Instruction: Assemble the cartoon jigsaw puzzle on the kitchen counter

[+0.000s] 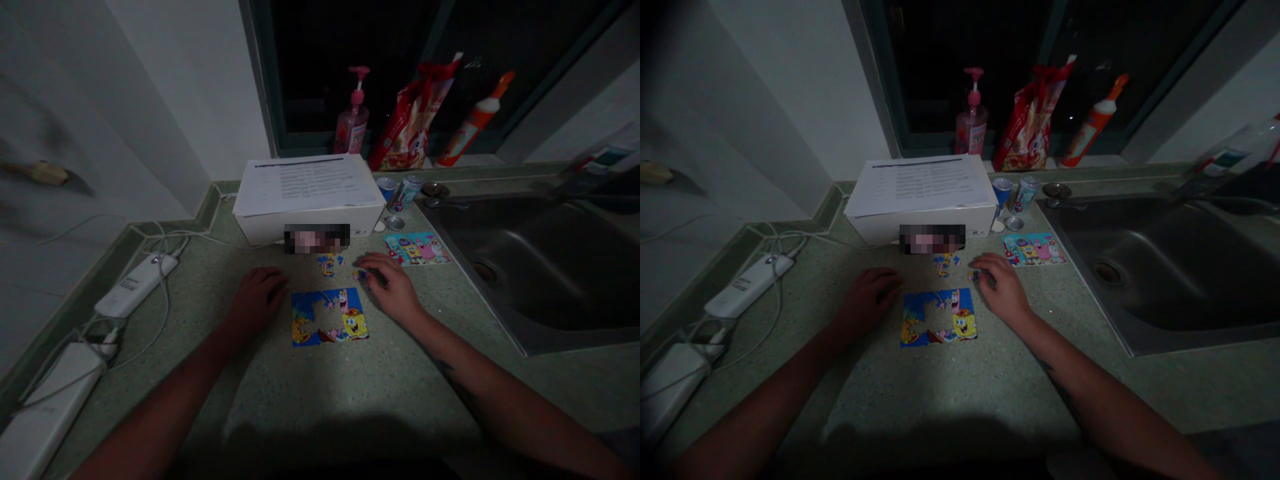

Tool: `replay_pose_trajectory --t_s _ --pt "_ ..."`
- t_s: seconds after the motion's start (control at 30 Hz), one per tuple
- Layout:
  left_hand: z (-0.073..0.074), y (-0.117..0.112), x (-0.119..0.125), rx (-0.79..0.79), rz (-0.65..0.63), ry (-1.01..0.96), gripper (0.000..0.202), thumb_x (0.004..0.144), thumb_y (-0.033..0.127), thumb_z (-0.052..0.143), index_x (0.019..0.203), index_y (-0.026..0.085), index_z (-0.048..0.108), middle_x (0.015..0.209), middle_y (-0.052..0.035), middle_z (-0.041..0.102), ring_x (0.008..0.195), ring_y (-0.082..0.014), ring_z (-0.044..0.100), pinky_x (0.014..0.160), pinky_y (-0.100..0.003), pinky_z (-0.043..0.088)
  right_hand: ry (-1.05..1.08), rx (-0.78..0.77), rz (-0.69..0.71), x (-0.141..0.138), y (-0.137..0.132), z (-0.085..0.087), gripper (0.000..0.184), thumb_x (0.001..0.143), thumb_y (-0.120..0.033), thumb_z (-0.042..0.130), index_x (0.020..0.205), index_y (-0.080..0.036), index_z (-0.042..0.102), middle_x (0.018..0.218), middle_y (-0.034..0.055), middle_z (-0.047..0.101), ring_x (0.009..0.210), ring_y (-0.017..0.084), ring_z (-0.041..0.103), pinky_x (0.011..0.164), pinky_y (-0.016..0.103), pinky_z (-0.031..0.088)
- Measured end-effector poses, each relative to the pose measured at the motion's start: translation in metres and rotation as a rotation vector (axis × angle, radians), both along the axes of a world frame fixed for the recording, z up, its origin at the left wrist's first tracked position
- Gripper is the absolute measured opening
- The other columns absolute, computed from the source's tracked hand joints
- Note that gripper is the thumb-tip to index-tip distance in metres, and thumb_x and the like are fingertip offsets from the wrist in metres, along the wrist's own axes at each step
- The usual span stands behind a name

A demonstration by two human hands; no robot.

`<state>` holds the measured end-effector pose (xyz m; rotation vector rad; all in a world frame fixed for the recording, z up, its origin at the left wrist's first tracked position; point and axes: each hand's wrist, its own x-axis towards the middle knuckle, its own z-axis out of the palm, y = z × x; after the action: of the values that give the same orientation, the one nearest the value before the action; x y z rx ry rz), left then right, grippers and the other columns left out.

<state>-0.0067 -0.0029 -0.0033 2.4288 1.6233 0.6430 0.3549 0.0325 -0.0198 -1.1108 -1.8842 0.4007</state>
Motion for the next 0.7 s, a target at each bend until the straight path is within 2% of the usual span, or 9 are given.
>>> replay_pose_trajectory --t_s 0.7 --pt "0.0009 0.0002 0.0001 -0.015 0.006 0.012 0.029 0.103 0.025 0.057 0.122 0.021 0.079 0.129 -0.0132 0.075 0.123 -0.0324 0.065 0.114 -0.057 0.054 -0.012 -0.001 0.006 -0.0007 0.0007 -0.0015 0.027 0.098 -0.017 0.062 0.113 -0.031 0.079 0.117 0.0060 0.084 0.123 0.031 0.073 0.111 0.060 0.055"
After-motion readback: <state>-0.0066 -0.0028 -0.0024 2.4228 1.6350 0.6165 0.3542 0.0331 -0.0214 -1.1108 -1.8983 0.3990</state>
